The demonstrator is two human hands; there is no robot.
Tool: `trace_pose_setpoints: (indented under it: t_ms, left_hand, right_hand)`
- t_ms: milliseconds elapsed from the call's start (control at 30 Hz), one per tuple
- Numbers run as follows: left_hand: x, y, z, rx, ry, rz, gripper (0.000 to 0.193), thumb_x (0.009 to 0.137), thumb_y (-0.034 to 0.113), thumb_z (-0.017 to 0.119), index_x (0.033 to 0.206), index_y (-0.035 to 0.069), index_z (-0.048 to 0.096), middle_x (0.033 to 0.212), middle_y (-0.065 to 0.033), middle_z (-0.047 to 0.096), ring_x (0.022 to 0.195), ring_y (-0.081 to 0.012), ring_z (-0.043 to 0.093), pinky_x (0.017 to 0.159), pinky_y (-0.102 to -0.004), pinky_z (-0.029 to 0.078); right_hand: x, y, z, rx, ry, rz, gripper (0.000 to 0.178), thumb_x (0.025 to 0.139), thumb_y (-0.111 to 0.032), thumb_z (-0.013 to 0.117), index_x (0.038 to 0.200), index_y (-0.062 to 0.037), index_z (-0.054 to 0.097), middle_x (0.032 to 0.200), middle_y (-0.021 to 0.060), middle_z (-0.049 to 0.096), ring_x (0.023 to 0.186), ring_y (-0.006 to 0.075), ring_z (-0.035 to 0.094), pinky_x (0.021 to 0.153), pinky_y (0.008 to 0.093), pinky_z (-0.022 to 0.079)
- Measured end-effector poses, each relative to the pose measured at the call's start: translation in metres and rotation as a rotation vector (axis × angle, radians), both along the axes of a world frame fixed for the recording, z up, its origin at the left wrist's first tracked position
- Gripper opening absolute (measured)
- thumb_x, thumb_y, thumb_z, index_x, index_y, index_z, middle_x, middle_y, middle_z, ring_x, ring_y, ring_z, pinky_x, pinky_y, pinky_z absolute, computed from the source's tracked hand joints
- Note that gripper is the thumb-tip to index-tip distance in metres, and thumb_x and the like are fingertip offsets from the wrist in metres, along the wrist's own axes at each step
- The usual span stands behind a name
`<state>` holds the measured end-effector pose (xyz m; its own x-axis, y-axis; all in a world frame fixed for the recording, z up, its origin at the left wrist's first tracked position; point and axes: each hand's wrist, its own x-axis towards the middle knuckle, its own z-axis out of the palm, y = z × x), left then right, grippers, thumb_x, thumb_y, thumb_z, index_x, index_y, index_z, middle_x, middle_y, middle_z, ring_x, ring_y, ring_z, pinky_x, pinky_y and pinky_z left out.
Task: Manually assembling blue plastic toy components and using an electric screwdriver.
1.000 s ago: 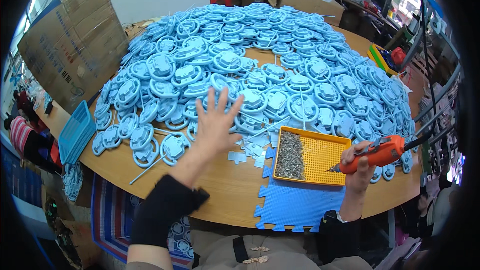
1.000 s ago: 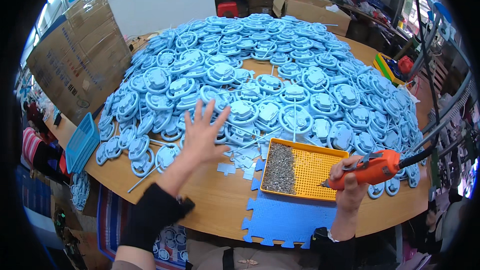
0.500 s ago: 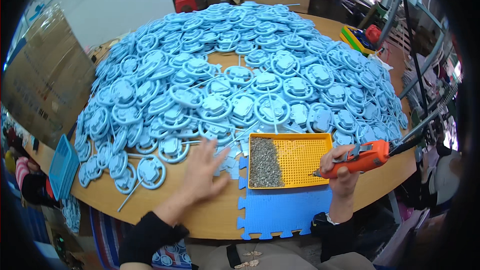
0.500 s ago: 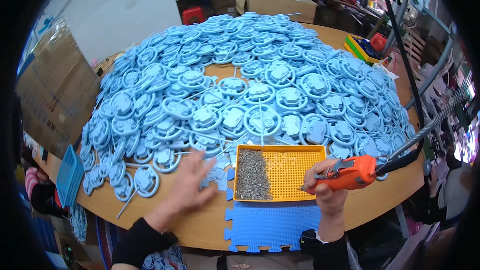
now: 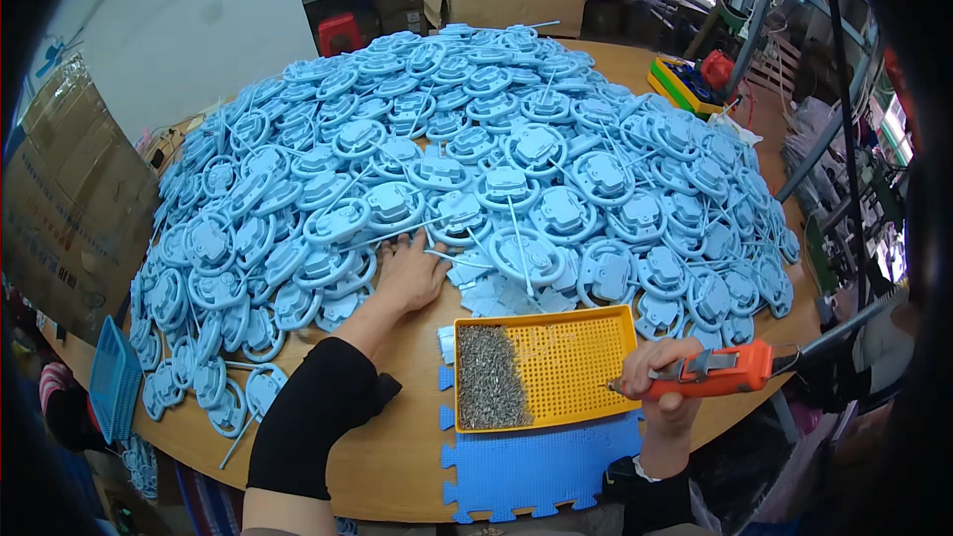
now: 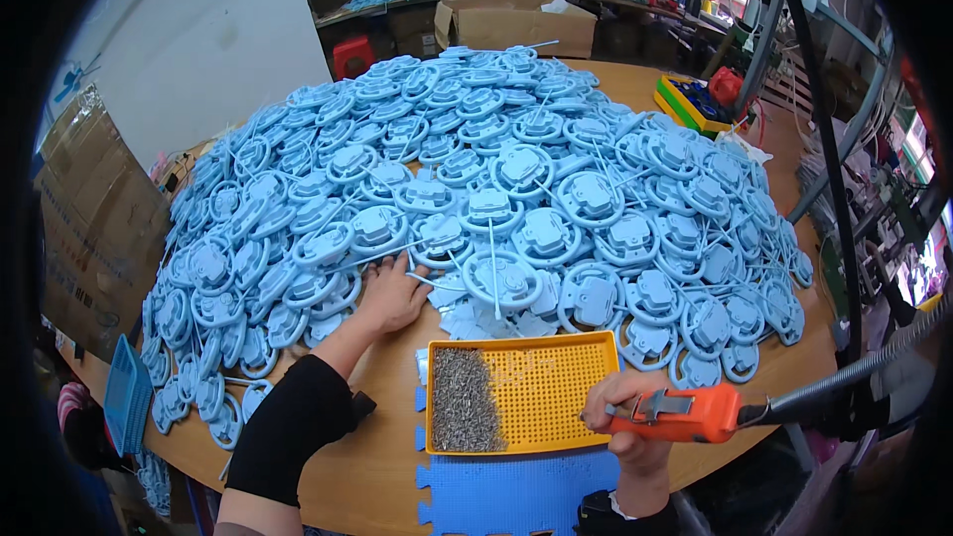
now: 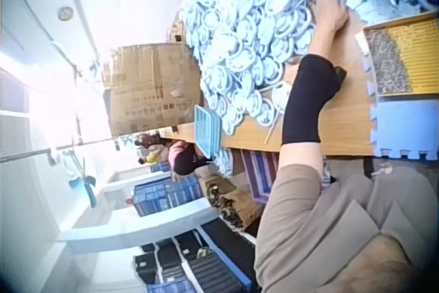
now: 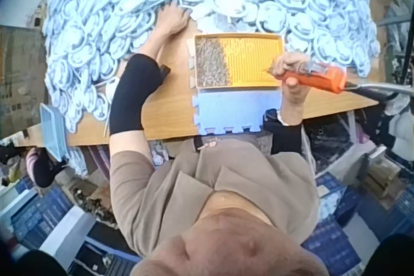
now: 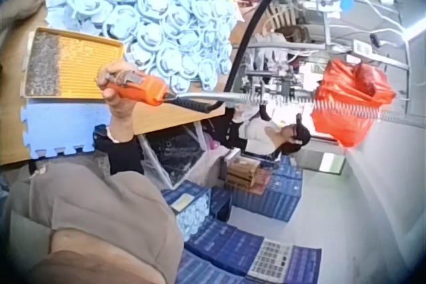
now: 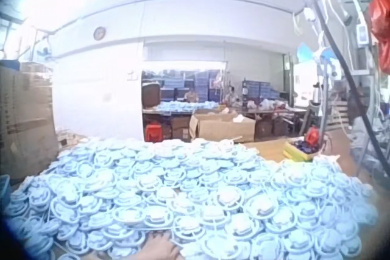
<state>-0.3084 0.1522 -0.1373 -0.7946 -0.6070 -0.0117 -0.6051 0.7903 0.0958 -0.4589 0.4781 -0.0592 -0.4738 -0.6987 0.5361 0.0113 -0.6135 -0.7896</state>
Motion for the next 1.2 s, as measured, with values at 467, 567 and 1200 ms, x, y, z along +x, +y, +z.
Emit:
trace_pose_setpoints:
  t_ms: [467, 567, 1200]
  left_hand:
    - [-0.074, -0.002, 0.084, -0.177, -0.025, -0.185, 0.093, 0.069, 0.032, 0.078, 0.148, 0.029, 0.029, 0.154, -0.0183, 0.022, 0.136, -0.0484, 0.027, 0.1, -0.0717, 0.027]
    - [-0.11, -0.02, 0.049, -0.019, -0.032, -0.088, 0.096, 0.065, 0.025, 0.077, 0.148, 0.031, 0.028, 0.148, -0.0188, 0.032, 0.136, -0.0457, 0.027, 0.095, -0.0672, 0.035]
    - [0.142, 0.066, 0.092, -0.559, 0.098, -0.547, 0.039, 0.075, 0.009, 0.058, 0.113, 0.004, 0.06, 0.098, -0.0072, 0.054, 0.107, -0.0268, 0.049, 0.084, -0.0385, 0.044]
  right_hand:
    - [-0.018, -0.007, -0.015, -0.048, -0.035, -0.107, 0.055, 0.074, -0.045, 0.08, 0.096, -0.0027, 0.053, 0.069, 0.0076, 0.058, 0.06, 0.0178, 0.057, 0.049, 0.0281, 0.045]
    - [-0.017, 0.001, -0.012, 0.027, 0.038, -0.162, 0.058, 0.078, -0.051, 0.074, 0.099, -0.006, 0.045, 0.068, 0.0036, 0.052, 0.059, 0.0138, 0.051, 0.051, 0.0262, 0.041]
    - [0.004, 0.001, -0.017, 0.083, -0.048, -0.018, 0.055, 0.076, -0.044, 0.078, 0.101, -0.0048, 0.049, 0.072, 0.0072, 0.054, 0.059, 0.015, 0.052, 0.05, 0.0262, 0.043]
